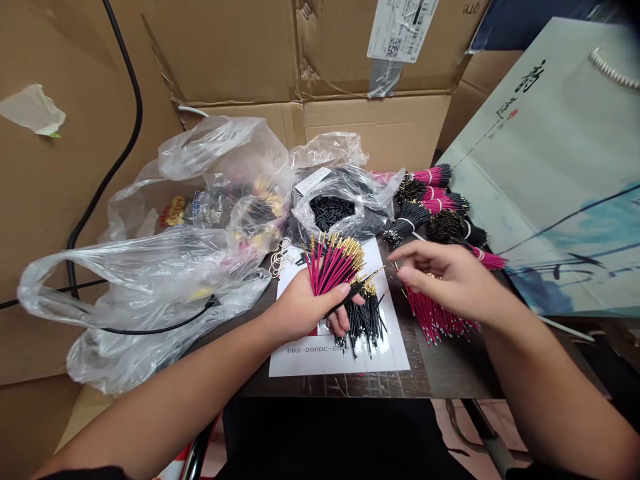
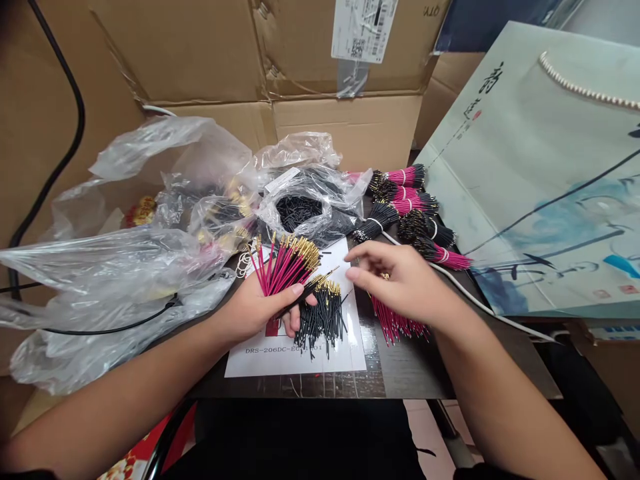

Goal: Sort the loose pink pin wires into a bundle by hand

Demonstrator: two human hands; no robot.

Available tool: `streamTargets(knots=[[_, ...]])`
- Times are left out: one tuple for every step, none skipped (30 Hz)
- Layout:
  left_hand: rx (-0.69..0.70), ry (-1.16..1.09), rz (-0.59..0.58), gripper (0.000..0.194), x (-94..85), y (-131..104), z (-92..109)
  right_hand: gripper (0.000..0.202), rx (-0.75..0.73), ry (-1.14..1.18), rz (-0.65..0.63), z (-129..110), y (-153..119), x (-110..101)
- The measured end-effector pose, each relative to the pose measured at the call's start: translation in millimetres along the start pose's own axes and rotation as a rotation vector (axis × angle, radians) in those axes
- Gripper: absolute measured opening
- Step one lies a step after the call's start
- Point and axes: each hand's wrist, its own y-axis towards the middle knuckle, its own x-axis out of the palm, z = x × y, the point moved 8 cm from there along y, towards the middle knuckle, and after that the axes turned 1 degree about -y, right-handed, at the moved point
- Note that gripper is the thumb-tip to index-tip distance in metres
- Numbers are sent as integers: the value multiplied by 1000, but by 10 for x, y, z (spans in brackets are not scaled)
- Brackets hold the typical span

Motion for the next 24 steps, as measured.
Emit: streamTargets(knots=[[3, -2, 1, 36, -1, 2, 3, 34, -6, 34, -20, -41, 10, 114], [9, -5, -3, 38, 3, 5, 8, 34, -14, 46, -36, -73, 17, 219], [15, -5, -14, 38, 11, 6, 14, 33, -27, 41, -50, -99, 22, 312], [20, -3, -28, 39, 21, 6, 19, 31, -49, 25, -62, -125, 23, 390], [22, 0, -43, 39, 33, 4, 22, 28, -78, 3, -77, -151, 20, 457], [21, 3, -59, 39, 46, 0, 23, 25, -106, -17, -87, -172, 14, 508], [16, 8, -70, 39, 56, -6, 22, 23, -125, -27, -89, -188, 7, 543], [10, 13, -75, 39, 62, -12, 22, 21, -131, -23, -91, -196, 0, 568], [6, 16, -74, 39, 65, -19, 23, 21, -122, 1, -92, -195, -6, 587], [2, 19, -71, 39, 67, -24, 25, 21, -97, 46, -93, -185, -10, 604], [-4, 21, -67, 40, 67, -27, 23, 21, -64, 104, -93, -169, -12, 621], [-11, 23, -64, 40, 68, -28, 19, 21, -27, 169, -90, -152, -13, 640], [-20, 20, -62, 41, 69, -26, 9, 21, 10, 239, -89, -134, -13, 664], [-27, 13, -61, 41, 70, -21, -3, 22, 45, 311, -88, -114, -11, 692], [-27, 5, -55, 42, 66, -14, -14, 23, 77, 380, -90, -93, -7, 724], [-23, -1, -46, 42, 59, -6, -25, 24, 106, 442, -98, -71, -1, 759], [-15, -5, -37, 43, 50, 2, -33, 25, 131, 496, -110, -49, 6, 791], [-5, -5, -29, 43, 40, 10, -38, 27, 152, 537, -126, -27, 15, 813], [2, 0, -23, 43, 32, 16, -42, 27, 170, 563, -143, -5, 24, 820], [8, 8, -17, 43, 23, 20, -43, 28, 181, 577, -155, 16, 33, 802], [10, 18, -10, 43, 11, 23, -42, 28, 188, 580, -171, 36, 41, 762], [10, 29, -1, 41, -2, 25, -36, 29, 192, 572, -196, 54, 44, 705], [13, 38, 11, 39, -19, 27, -25, 29, 195, 554, -226, 72, 41, 630], [20, 43, 28, 36, -40, 30, -7, 28, 200, 519, -276, 92, 29, 555]])
